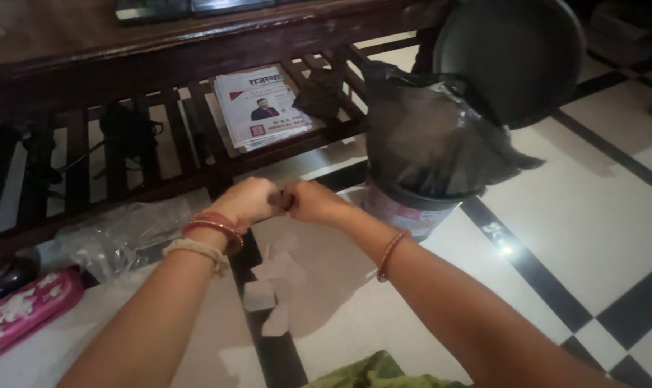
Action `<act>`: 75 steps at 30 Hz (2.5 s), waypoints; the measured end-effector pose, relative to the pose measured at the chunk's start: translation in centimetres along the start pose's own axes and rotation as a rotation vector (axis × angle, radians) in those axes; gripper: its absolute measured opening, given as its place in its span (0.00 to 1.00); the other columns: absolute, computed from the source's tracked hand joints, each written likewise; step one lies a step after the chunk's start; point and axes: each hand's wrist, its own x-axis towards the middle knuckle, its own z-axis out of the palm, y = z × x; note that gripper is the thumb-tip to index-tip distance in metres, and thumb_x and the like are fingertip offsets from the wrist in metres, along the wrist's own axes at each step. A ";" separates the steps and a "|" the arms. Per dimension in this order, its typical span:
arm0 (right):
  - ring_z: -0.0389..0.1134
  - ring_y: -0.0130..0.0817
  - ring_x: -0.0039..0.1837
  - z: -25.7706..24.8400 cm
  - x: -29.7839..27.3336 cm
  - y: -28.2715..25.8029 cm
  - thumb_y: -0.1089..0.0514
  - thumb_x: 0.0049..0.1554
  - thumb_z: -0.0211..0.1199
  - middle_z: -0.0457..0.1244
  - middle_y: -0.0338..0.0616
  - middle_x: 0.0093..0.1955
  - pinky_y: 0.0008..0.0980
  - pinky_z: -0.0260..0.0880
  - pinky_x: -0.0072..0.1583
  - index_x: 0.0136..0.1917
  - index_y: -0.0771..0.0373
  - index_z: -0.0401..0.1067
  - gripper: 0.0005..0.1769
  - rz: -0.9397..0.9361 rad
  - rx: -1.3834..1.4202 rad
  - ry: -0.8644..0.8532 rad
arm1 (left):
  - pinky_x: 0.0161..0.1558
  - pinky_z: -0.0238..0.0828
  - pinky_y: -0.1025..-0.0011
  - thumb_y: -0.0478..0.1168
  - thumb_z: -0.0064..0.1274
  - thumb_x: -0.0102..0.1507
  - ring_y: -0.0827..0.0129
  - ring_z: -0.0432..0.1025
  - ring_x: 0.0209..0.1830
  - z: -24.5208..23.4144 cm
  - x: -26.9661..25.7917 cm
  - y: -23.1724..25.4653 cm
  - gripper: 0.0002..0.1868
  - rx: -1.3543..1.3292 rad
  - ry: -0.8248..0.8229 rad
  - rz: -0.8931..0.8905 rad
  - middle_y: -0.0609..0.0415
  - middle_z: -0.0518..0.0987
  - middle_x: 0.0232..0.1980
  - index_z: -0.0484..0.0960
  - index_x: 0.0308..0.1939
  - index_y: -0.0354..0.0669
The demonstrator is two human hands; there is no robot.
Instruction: The person sits on the floor and picks up small pieces of paper, tearing them into smaller bits and placing them into a trash bin. They also pick up a pink pencil case and place it on the table.
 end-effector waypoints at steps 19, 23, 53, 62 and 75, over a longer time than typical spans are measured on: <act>0.71 0.49 0.57 11.2 -0.2 3.4 0.60 0.49 0.69 0.71 0.52 0.52 0.42 0.70 0.60 0.49 0.60 0.79 0.13 0.075 -0.103 -0.191 | 0.53 0.76 0.61 0.37 0.51 0.62 0.51 0.78 0.53 11.6 -0.3 -8.2 0.11 0.215 -0.100 0.029 0.43 0.83 0.51 0.87 0.45 0.41; 0.71 0.49 0.57 13.7 -0.3 4.4 0.59 0.48 0.70 0.70 0.51 0.52 0.43 0.70 0.59 0.50 0.60 0.78 0.14 0.062 -0.134 -0.254 | 0.54 0.75 0.59 0.41 0.58 0.61 0.51 0.78 0.54 13.1 -1.4 -7.3 0.13 0.147 -0.299 -0.166 0.42 0.82 0.52 0.86 0.48 0.42; 0.67 0.52 0.64 16.5 -2.4 3.2 0.55 0.50 0.71 0.64 0.55 0.61 0.45 0.67 0.63 0.59 0.59 0.74 0.24 0.063 -0.251 -0.386 | 0.54 0.76 0.58 0.52 0.69 0.57 0.54 0.78 0.56 19.0 -4.6 -7.8 0.32 0.048 -0.164 -0.456 0.45 0.81 0.56 0.75 0.58 0.42; 0.65 0.52 0.66 14.9 -3.2 2.3 0.58 0.52 0.69 0.62 0.55 0.63 0.44 0.66 0.65 0.62 0.60 0.72 0.24 0.125 -0.223 -0.425 | 0.57 0.75 0.59 0.50 0.70 0.55 0.54 0.77 0.58 20.2 -3.4 -9.2 0.30 -0.014 -0.230 -0.463 0.45 0.83 0.55 0.79 0.57 0.41; 0.69 0.53 0.58 15.9 -4.6 2.8 0.58 0.52 0.65 0.66 0.54 0.56 0.46 0.69 0.60 0.51 0.59 0.79 0.13 -0.018 -0.298 -0.378 | 0.57 0.74 0.55 0.45 0.59 0.61 0.47 0.77 0.55 16.8 -2.7 -10.7 0.17 0.014 -0.100 -0.369 0.40 0.82 0.53 0.84 0.51 0.41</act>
